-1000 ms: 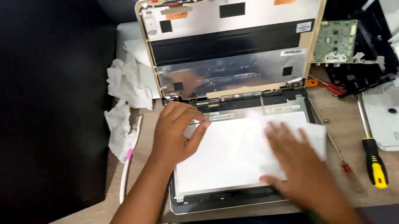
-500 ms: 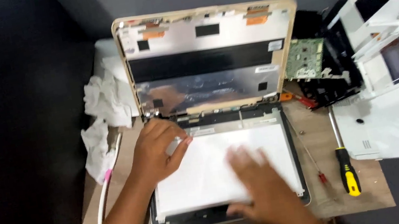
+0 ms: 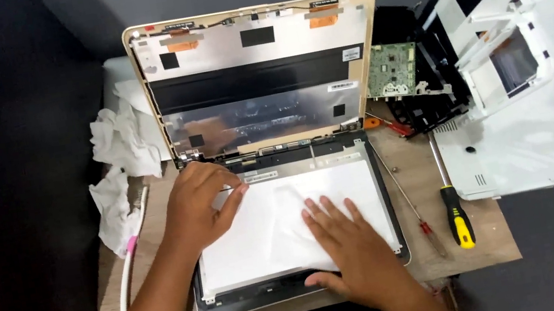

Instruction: Opening and disassembling a laptop screen assembly followed by cleaning the internal area with a cloth.

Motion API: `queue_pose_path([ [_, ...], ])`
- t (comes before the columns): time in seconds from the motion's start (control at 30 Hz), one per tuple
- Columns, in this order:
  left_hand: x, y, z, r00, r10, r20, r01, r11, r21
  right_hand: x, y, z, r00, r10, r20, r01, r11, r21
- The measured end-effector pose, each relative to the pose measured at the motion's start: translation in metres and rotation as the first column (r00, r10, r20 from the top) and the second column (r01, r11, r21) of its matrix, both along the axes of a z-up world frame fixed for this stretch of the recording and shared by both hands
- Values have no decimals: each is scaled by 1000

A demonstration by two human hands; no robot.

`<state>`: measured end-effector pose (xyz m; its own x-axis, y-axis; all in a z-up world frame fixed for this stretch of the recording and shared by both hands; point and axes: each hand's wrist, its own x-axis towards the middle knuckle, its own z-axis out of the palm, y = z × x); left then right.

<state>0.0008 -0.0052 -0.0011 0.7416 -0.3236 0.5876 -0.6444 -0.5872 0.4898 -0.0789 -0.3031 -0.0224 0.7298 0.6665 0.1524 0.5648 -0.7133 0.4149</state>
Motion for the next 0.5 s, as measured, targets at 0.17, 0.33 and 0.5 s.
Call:
queue_pose_path([
  [0.17, -1, 0, 1, 1000, -2, 9, 2, 1000, -3, -4, -10, -2, 997, 13, 70, -4, 993, -121],
  [0.33, -2, 1, 0, 1000, 7, 1, -7, 1000, 4, -3, -19, 13, 898, 94, -430, 74, 930, 359],
  [0.5, -4, 1, -3, 1000, -1, -8, 1, 1000, -14, 0, -32, 6, 880, -18, -475, 177, 940, 293],
])
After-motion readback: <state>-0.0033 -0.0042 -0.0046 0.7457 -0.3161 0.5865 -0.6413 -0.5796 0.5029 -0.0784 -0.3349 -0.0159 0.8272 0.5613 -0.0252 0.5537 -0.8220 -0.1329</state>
